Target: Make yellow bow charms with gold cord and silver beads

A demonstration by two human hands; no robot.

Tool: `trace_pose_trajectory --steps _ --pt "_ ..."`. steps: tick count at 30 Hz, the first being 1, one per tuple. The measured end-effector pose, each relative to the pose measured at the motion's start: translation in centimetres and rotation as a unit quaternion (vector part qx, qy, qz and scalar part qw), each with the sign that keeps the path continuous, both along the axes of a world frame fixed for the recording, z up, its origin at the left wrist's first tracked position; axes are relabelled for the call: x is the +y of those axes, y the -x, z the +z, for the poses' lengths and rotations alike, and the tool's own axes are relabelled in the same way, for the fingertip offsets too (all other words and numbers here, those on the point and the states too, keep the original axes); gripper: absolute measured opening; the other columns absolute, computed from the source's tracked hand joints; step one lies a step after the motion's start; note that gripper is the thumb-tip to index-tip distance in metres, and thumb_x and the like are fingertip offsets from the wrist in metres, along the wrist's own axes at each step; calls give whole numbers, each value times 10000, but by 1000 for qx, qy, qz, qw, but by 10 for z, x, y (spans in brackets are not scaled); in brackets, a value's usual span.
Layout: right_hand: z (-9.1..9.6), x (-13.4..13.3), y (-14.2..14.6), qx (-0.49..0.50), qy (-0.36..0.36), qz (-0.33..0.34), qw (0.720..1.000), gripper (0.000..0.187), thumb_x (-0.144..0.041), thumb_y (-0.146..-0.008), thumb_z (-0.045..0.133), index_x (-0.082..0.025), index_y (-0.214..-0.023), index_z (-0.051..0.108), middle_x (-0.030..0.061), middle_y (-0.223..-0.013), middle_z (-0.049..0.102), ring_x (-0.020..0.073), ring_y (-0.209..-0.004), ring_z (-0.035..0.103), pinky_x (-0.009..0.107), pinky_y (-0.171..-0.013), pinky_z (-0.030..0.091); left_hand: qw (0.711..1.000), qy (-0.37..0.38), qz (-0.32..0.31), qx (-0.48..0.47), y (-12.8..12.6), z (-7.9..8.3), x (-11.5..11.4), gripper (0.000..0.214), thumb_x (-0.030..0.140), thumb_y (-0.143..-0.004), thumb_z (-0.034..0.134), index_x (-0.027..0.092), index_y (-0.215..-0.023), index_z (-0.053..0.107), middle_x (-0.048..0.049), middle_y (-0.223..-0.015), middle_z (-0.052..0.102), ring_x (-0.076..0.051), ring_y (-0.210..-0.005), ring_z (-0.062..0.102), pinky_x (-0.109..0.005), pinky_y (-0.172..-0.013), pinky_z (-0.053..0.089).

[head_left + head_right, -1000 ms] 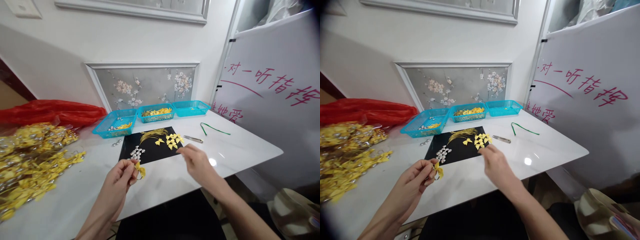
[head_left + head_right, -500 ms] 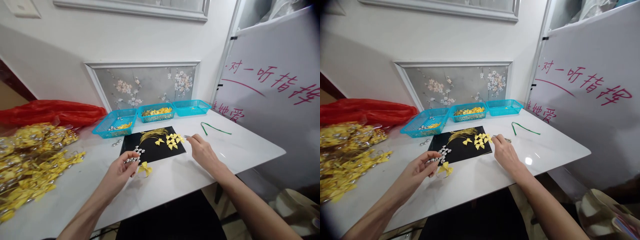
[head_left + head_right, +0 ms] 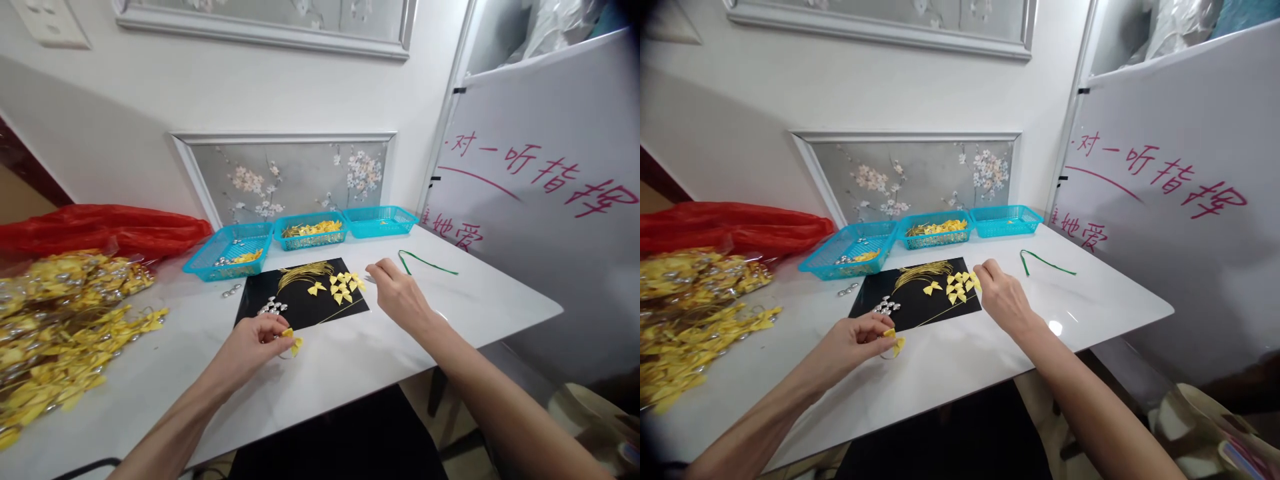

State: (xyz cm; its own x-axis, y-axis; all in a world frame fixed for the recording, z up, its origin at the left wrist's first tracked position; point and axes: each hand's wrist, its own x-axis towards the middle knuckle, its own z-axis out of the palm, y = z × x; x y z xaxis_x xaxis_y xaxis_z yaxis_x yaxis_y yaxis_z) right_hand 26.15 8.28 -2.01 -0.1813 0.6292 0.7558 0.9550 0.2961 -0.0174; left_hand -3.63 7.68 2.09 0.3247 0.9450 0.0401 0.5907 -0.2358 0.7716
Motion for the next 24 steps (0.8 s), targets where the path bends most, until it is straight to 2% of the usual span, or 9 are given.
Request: trace_pose_trajectory --steps 3,6,10,12,16,24 --pt "2 5 3 2 11 -6 1000 432 71 -847 370 -164 -1094 637 103 -1006 627 178 -789 636 244 -592 489 999 -23 12 -19 2 -7 2 204 343 -715 765 168 -621 716 -57 -913 666 -189 -744 618 -332 -657 487" --pt "3 11 5 7 27 -14 1000 389 54 -881 417 -157 -1123 639 107 -1029 630 169 -794 644 250 -627 514 997 -48 37 -48 3 -17 5 168 293 -818 731 156 -733 679 -53 -1007 686 -209 -919 639 -395 -800 523" --pt "0 17 6 12 54 -22 998 172 -157 -965 578 -149 -1131 620 59 -1044 648 155 -831 655 293 -702 571 992 -64 63 -91 4 -30 7 136 283 -887 682 152 -924 680 -75 -1171 682 -247 -1080 636 -468 -904 524" --pt "-3 17 6 12 67 -24 997 190 -247 -968 610 -156 -1134 618 47 -1056 656 157 -847 663 311 -717 585 991 -62 60 -99 5 -35 9 157 290 -905 664 152 -980 678 -73 -1142 694 -234 -1023 663 -454 -871 545" --pt "-8 13 8 13 86 -27 996 191 -253 -972 607 -156 -1135 624 53 -1071 662 163 -867 672 319 -731 593 993 -63 40 -92 7 -40 13 162 301 -922 642 154 -984 673 -48 -1010 711 -191 -863 685 -398 -777 570" --pt "-10 9 -5 24 93 -76 992 217 -267 -969 611 -152 -1153 615 60 -1092 654 165 -865 669 315 -715 591 991 -91 46 -91 20 -41 13 159 309 -921 643 153 -907 670 -31 -935 710 -185 -840 681 -390 -772 563"
